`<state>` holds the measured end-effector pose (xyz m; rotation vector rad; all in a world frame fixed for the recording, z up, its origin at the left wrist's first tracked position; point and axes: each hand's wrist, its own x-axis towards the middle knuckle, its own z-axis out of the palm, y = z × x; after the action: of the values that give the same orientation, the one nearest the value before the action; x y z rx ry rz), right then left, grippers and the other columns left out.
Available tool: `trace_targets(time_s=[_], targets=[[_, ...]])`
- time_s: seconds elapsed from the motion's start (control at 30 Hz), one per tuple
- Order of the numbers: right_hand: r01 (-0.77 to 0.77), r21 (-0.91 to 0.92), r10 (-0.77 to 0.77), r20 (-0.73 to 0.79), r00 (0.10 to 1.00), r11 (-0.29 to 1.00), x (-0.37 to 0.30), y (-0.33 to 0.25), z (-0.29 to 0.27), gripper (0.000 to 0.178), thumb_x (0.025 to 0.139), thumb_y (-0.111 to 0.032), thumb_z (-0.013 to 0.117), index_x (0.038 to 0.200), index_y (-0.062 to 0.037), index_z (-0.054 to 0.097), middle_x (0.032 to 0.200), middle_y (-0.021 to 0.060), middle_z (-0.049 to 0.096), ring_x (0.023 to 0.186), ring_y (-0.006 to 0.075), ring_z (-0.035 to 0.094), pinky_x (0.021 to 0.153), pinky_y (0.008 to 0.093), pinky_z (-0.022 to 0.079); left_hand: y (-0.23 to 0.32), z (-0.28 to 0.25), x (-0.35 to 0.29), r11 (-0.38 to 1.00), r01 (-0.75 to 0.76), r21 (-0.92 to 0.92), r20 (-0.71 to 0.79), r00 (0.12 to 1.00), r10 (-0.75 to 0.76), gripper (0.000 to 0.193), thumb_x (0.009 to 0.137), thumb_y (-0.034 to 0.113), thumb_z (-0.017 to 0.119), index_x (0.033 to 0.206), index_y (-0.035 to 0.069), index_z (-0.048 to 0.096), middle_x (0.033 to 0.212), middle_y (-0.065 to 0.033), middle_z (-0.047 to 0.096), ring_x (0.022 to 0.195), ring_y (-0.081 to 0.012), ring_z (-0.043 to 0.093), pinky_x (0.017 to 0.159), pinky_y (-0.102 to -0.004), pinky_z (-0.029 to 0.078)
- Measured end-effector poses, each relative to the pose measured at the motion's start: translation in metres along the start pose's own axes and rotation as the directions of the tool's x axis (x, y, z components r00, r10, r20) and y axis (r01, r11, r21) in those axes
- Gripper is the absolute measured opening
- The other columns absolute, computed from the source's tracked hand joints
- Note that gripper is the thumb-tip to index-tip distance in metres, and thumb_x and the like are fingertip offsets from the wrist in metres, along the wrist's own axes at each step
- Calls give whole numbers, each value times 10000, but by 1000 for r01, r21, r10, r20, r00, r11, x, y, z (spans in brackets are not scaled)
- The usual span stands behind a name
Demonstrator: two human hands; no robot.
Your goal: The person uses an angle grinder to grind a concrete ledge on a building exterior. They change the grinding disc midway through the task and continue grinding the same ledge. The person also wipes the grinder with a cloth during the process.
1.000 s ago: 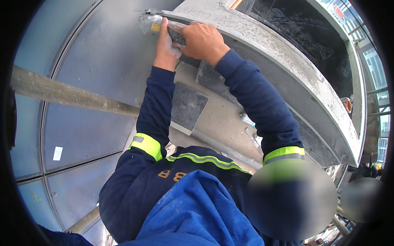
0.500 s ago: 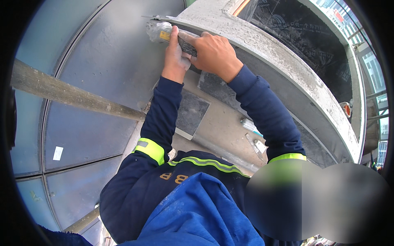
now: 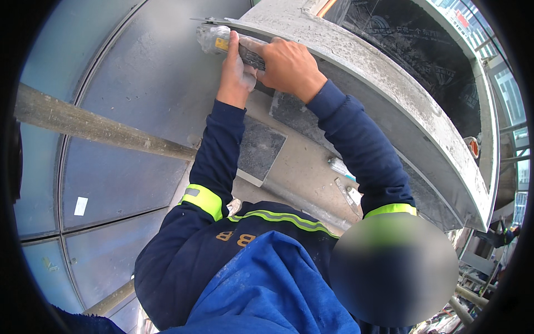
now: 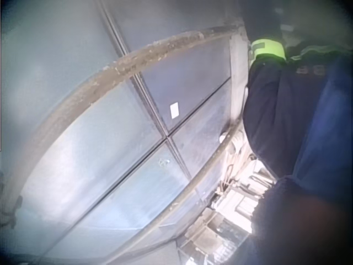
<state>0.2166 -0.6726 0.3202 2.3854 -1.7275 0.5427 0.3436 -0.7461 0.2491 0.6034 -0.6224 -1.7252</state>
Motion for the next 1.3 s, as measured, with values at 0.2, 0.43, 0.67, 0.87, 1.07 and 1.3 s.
trace_targets(time_s=[0.2,0.43,0.67,0.87,1.07,1.3], targets=[[3,7,-4,27,1000,1000,6,3,6,686,822,-325,798,1472,-259,591,854,167,694,827,349,717,752,459,573,-5,-5,-11,987,-62,-151,118,990,80,603,1008,567,633,1322,59,550,1221,-36,643,1118,-176,647,912,-399,521],[10,42,-8,-49,999,999,9,4,13,690,846,-399,791,1490,-277,579,831,160,669,781,341,700,720,451,557,-5,-10,13,995,-100,-18,57,993,101,519,1034,512,617,1265,50,569,1168,-43,658,1069,-178,663,905,-368,555],[6,104,8,-134,991,995,-34,-8,-9,744,790,-301,807,1496,-286,574,842,126,638,731,325,674,668,436,563,-5,3,-26,972,-234,-22,146,961,235,526,1025,499,638,1245,28,560,1160,-80,653,1056,-210,666,908,-387,574],[-59,180,101,-230,968,982,-117,-42,4,816,726,-234,832,1497,-210,567,1028,132,671,815,317,705,690,405,582,-20,8,-106,970,-3,-241,18,1000,7,620,966,439,745,1350,41,466,1190,-150,624,1076,-280,662,933,-442,578],[-196,224,229,-135,964,955,-198,-74,30,841,713,-244,848,1503,-222,558,1057,140,673,815,318,705,679,412,578,-67,-44,-160,943,216,-252,7,975,-221,564,943,374,762,1308,43,488,1201,-115,612,1111,-268,646,959,-437,567],[-424,751,373,253,893,506,-285,-107,36,909,768,-261,851,1518,54,445,1338,247,643,1225,340,645,1040,376,479,-92,-95,-236,908,388,-155,328,888,-324,521,923,378,771,1304,134,513,1166,-93,631,1172,-267,639,1053,-469,533]])
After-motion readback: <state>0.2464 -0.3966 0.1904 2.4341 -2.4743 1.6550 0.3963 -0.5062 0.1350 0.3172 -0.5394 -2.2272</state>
